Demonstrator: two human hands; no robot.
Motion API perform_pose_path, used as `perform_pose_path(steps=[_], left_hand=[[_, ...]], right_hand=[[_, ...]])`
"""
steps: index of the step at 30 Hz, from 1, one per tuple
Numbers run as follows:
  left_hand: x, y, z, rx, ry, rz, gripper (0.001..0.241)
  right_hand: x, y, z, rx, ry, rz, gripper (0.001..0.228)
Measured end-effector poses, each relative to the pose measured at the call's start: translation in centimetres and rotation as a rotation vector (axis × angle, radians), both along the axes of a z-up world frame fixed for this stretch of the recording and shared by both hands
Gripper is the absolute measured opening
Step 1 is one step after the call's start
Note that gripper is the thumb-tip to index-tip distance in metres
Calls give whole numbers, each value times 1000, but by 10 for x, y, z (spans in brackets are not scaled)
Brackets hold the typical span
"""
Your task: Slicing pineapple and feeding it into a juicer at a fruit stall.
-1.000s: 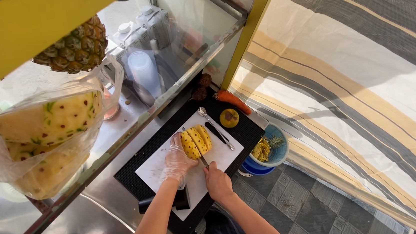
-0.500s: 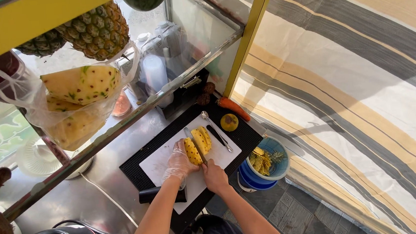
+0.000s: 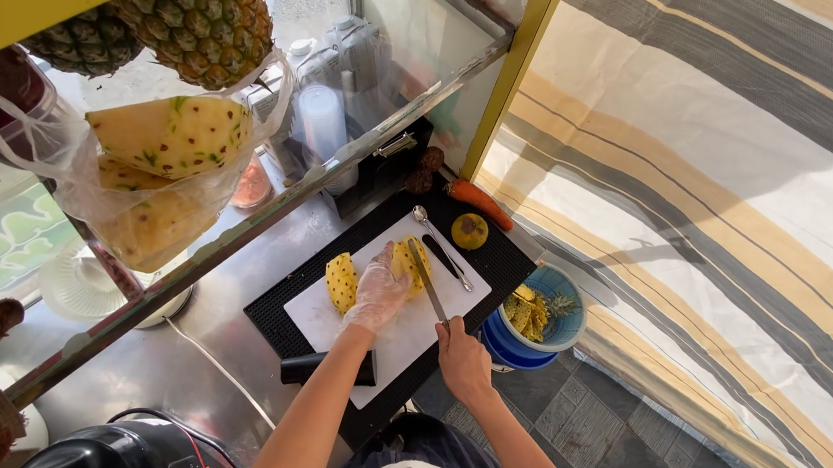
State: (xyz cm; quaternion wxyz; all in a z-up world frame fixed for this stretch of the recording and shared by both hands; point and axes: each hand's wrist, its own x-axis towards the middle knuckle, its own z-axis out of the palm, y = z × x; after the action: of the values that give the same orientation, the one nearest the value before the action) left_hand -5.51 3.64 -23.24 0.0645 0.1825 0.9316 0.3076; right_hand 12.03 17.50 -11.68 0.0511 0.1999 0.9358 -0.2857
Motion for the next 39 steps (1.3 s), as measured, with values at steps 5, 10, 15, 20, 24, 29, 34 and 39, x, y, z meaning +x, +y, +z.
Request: perform_pose_path(steps=[5, 10, 15, 20, 24, 29, 34, 39], left_hand=[[18, 23, 1, 30, -120, 353, 55], [31, 19, 6, 178, -301, 606, 78], [30, 13, -36, 65, -388, 491, 44], [31, 21, 6, 174, -264, 570, 69], [27, 28, 20, 127, -348, 571, 73], [22, 23, 22, 115, -371, 589, 75], [19, 23, 22, 88, -350, 574, 77], [19, 24, 47, 98, -389, 626, 72]], right_hand=[[-4, -4, 29, -198, -49, 57, 35], [-15, 2, 10, -333, -71, -41, 36], [-16, 4, 7, -103, -19, 120, 33], [-19, 7, 18, -10, -57, 188, 33], [-19, 14, 17, 5, -113, 226, 32], [-25, 14, -6, -11, -161, 183, 35], [-47, 12, -44, -13, -146, 189, 37], [-59, 26, 63, -570, -472, 46, 37]])
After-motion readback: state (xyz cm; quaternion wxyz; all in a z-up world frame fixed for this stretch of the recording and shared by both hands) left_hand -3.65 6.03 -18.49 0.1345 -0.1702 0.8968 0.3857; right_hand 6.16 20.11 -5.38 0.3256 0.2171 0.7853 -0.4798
